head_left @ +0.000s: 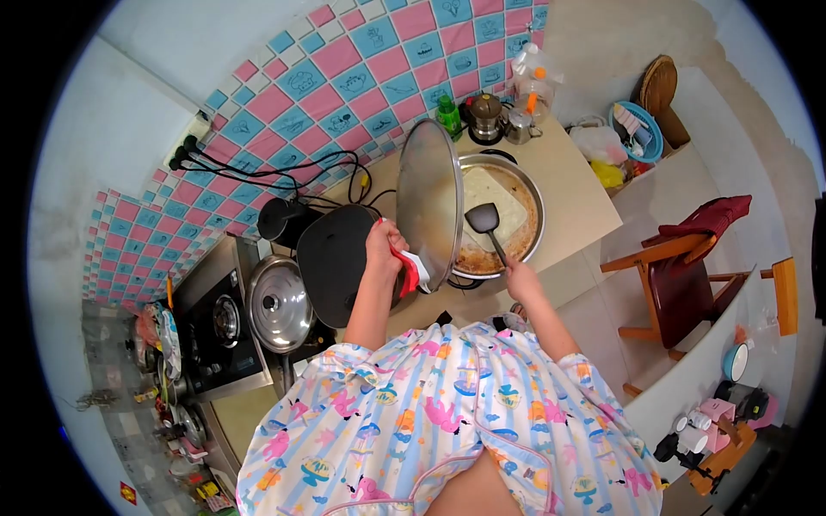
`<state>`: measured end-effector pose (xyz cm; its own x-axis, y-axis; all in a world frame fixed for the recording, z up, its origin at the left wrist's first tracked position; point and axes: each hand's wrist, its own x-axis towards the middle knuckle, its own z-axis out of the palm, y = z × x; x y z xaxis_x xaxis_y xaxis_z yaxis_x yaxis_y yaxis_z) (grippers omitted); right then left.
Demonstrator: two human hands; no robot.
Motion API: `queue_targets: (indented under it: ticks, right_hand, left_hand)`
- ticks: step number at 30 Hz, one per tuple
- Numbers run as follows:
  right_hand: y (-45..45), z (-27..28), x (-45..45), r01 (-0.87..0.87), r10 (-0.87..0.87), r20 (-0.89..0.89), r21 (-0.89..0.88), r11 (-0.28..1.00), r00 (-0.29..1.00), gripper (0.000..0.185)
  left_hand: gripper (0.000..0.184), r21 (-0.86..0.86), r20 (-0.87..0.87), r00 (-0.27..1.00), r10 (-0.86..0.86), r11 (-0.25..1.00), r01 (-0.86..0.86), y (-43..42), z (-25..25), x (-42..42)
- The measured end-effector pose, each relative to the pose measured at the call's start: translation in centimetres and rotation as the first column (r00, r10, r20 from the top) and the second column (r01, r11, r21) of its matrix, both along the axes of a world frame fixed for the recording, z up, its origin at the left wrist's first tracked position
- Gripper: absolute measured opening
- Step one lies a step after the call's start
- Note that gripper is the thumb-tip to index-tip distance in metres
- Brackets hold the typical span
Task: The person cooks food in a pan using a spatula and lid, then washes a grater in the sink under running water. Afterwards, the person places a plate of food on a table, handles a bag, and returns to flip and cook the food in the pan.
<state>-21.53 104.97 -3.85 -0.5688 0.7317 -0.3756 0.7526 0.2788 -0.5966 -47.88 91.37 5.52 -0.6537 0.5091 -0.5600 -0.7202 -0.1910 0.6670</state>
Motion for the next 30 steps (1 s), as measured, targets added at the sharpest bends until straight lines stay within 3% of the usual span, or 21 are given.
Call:
queue_targets:
  ticks: [13,19,23,28,30]
  right_hand:
    - [-0.9,-1.5,4.8,-0.013,0.013,-0.008,0.004,1.000,1.000,0.035]
    - [-1.4,1.1,1.8,-0.047,0.047,0.026,0.004,0.999,0.999,0.036]
    - [-0.9,-0.7,1.2,-0.083,0.083,0.023,0.030,0.996,0.996,0.036]
    - [0.6,3.4,2.0,-0.118,0.120,0.073,-0.019,0.993,0.990,0.034]
    - [0.9,3.7,0.8,-0.132,0.131,0.011,0.033,0.991,0.991,0.033]
  left_hand:
    - [0.014,0.054,0.071,0.997,0.013,0.998,-0.017,-1.1,0.0,-0.1]
    - [0.016,0.038,0.053,0.998,0.025,0.999,-0.027,-1.2,0.0,0.0]
    - [0.017,0.052,0.079,0.996,0.039,0.998,-0.043,-1.4,-0.2,0.1]
    - [0.017,0.047,0.094,0.994,0.053,0.997,-0.057,-1.8,-0.2,0.1]
    - [0.016,0.047,0.099,0.993,0.057,0.997,-0.062,-1.7,-0.1,0.0]
